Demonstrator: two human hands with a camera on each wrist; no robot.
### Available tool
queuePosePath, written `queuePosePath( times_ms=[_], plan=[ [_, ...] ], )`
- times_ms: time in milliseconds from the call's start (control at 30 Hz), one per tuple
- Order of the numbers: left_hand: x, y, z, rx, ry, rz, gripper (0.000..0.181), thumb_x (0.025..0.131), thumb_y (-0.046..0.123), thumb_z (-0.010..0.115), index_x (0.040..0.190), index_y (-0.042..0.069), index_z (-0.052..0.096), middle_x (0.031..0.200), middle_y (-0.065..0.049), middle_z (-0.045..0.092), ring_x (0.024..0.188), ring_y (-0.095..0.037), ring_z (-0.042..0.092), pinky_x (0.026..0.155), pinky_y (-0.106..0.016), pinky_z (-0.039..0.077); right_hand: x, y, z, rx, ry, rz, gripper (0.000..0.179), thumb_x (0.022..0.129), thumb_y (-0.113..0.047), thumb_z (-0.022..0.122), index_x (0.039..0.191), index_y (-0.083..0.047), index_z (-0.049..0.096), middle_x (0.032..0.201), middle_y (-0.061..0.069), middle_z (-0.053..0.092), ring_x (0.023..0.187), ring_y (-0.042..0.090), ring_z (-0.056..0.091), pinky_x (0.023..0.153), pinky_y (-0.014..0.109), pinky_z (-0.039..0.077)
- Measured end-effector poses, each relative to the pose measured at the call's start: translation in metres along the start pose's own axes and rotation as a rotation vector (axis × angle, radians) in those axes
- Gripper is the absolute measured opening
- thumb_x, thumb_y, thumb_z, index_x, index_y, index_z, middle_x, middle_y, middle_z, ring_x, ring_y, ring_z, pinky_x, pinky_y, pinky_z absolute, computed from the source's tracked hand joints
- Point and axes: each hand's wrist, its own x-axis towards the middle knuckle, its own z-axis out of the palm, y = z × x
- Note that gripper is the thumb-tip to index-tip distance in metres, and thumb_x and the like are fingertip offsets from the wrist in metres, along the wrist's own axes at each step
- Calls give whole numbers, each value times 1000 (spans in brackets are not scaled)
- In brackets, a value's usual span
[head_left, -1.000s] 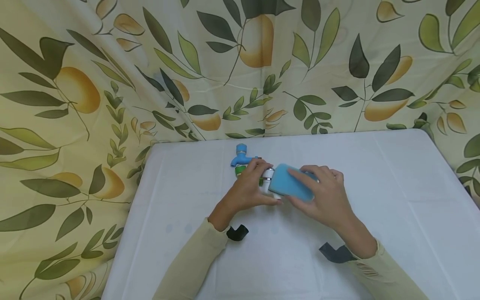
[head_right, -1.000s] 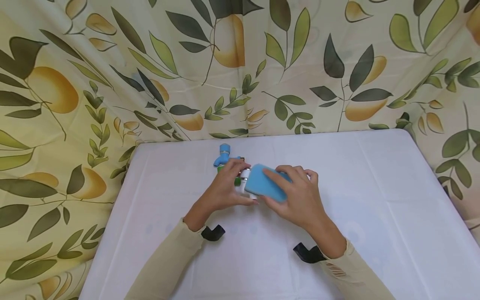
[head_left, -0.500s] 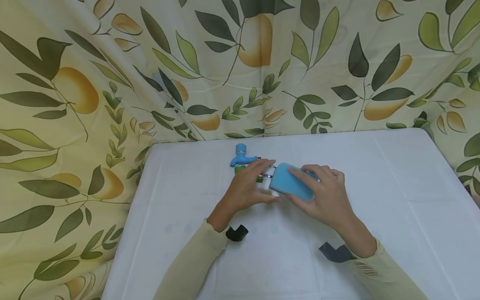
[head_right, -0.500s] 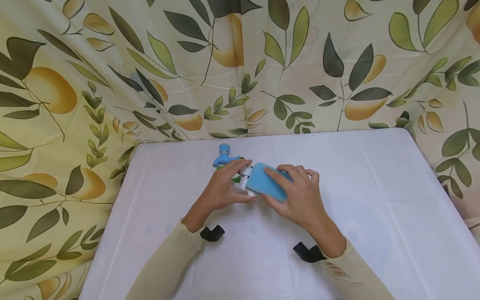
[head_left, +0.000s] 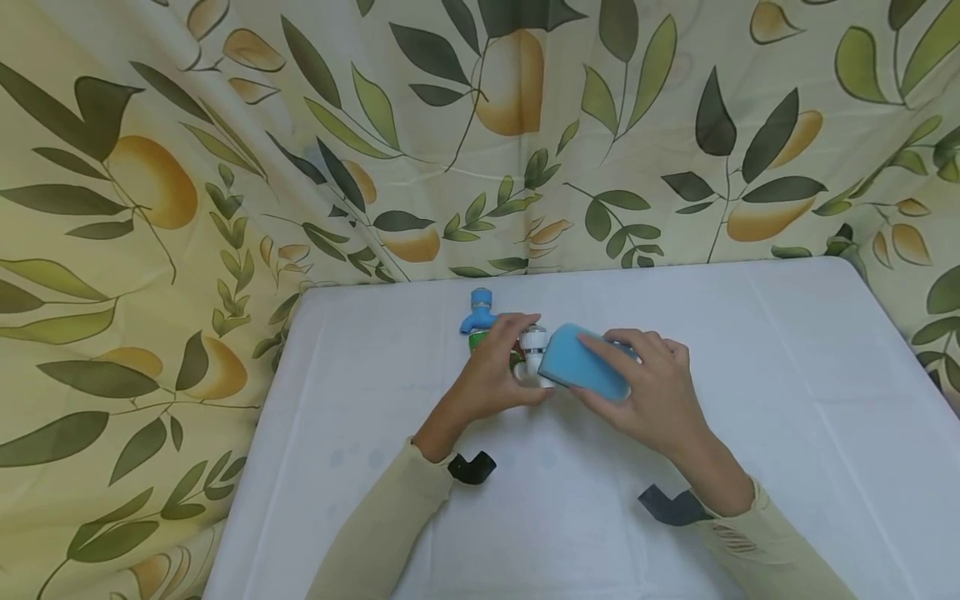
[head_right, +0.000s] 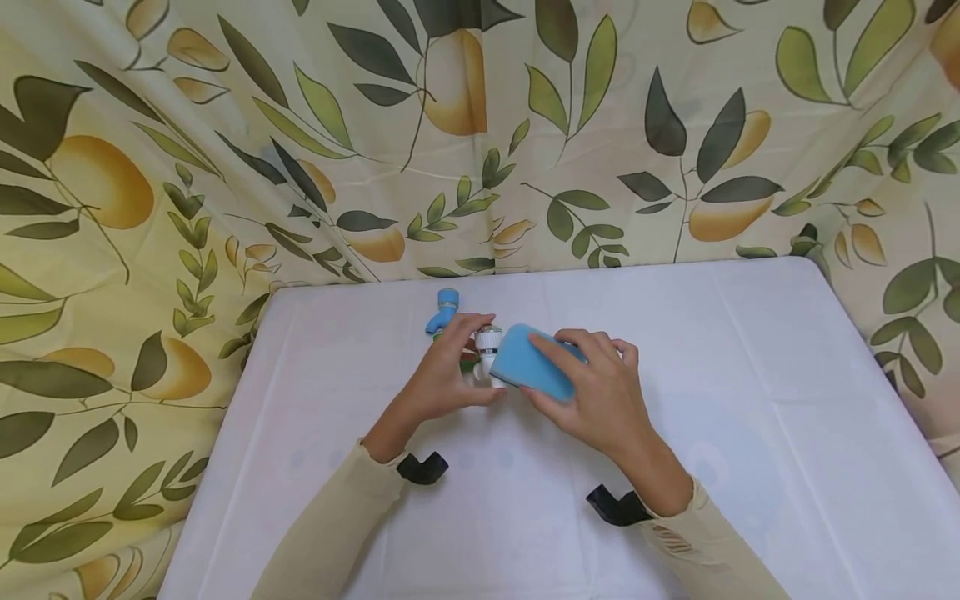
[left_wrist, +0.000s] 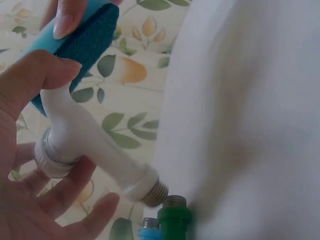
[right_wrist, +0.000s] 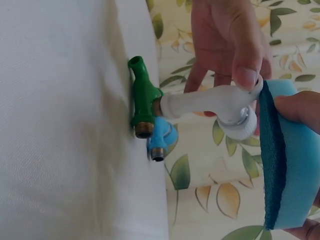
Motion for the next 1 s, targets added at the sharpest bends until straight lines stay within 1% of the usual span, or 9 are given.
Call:
queuePosePath(
  times_ms=[133, 233, 433, 500, 567, 667, 800, 867, 1000],
  plan=[
    [-1, 0, 1, -39, -26, -59, 93, 72, 24, 92, 151, 12, 43, 149, -12, 36, 115, -24, 55, 98, -46, 56, -1, -1, -1, 5, -7, 10, 66, 79, -61, 72, 131, -20, 69, 118, 15, 66, 104, 35, 62, 77, 53, 38],
    [-2, 0, 1, -97, -44, -75, 93, 71, 21, 91, 150, 13, 42, 149, -14, 32, 117, -28, 58, 100, -49, 55, -1, -1, -1, 9, -12, 21, 67, 74, -55, 78, 131, -20, 69, 119, 15, 65, 105, 35, 61, 77, 52, 38],
    [-3, -2, 1, -356, -104, -73, 95, 72, 3, 85, 150, 13, 33, 149, -11, 33, 131, -31, 59, 107, -37, 52, -2, 1, 1, 23, -12, 45, 71, 70, -46, 84, 133, -20, 68, 118, 14, 65, 107, 34, 62, 79, 52, 38],
    [-3, -4, 1, -420, -112, -69, 94, 72, 1, 83, 150, 13, 31, 150, -11, 34, 133, -30, 58, 107, -37, 51, -3, 2, 1, 31, -9, 50, 71, 70, -45, 85, 134, -20, 67, 118, 14, 65, 108, 34, 62, 79, 53, 38],
    [-4, -5, 0, -464, -107, -77, 92, 74, 1, 83, 149, 14, 31, 149, -12, 39, 132, -31, 59, 106, -43, 51, -3, 2, 1, 41, -7, 55, 72, 70, -43, 86, 135, -19, 66, 117, 14, 65, 108, 34, 63, 80, 53, 38],
    [-6, -5, 0, -508, -96, -134, 86, 79, 8, 82, 149, 15, 32, 148, -15, 45, 129, -31, 62, 102, -46, 54, -4, 2, 1, 55, -14, 78, 75, 70, -41, 87, 138, -19, 63, 118, 14, 65, 108, 34, 63, 81, 55, 40],
    [-7, -4, 1, -560, -86, -222, 76, 89, 15, 76, 150, 12, 31, 146, -15, 45, 126, -30, 64, 96, -38, 58, -4, 0, 1, 68, -30, 119, 77, 73, -38, 87, 142, -20, 59, 120, 14, 64, 108, 36, 63, 82, 58, 42],
    [-7, -4, 2, -561, -74, -248, 71, 95, 19, 71, 153, 11, 30, 144, -13, 43, 123, -28, 65, 94, -33, 59, -4, 0, 1, 70, -32, 130, 77, 73, -38, 86, 142, -20, 58, 121, 15, 63, 108, 36, 63, 83, 58, 41],
    [-8, -3, 3, -558, -30, -282, 64, 101, 27, 60, 156, 11, 32, 138, -12, 42, 112, -22, 67, 96, -33, 57, -4, -1, 1, 69, -27, 115, 76, 73, -37, 87, 142, -19, 59, 123, 15, 63, 109, 37, 62, 84, 58, 41]
  ],
)
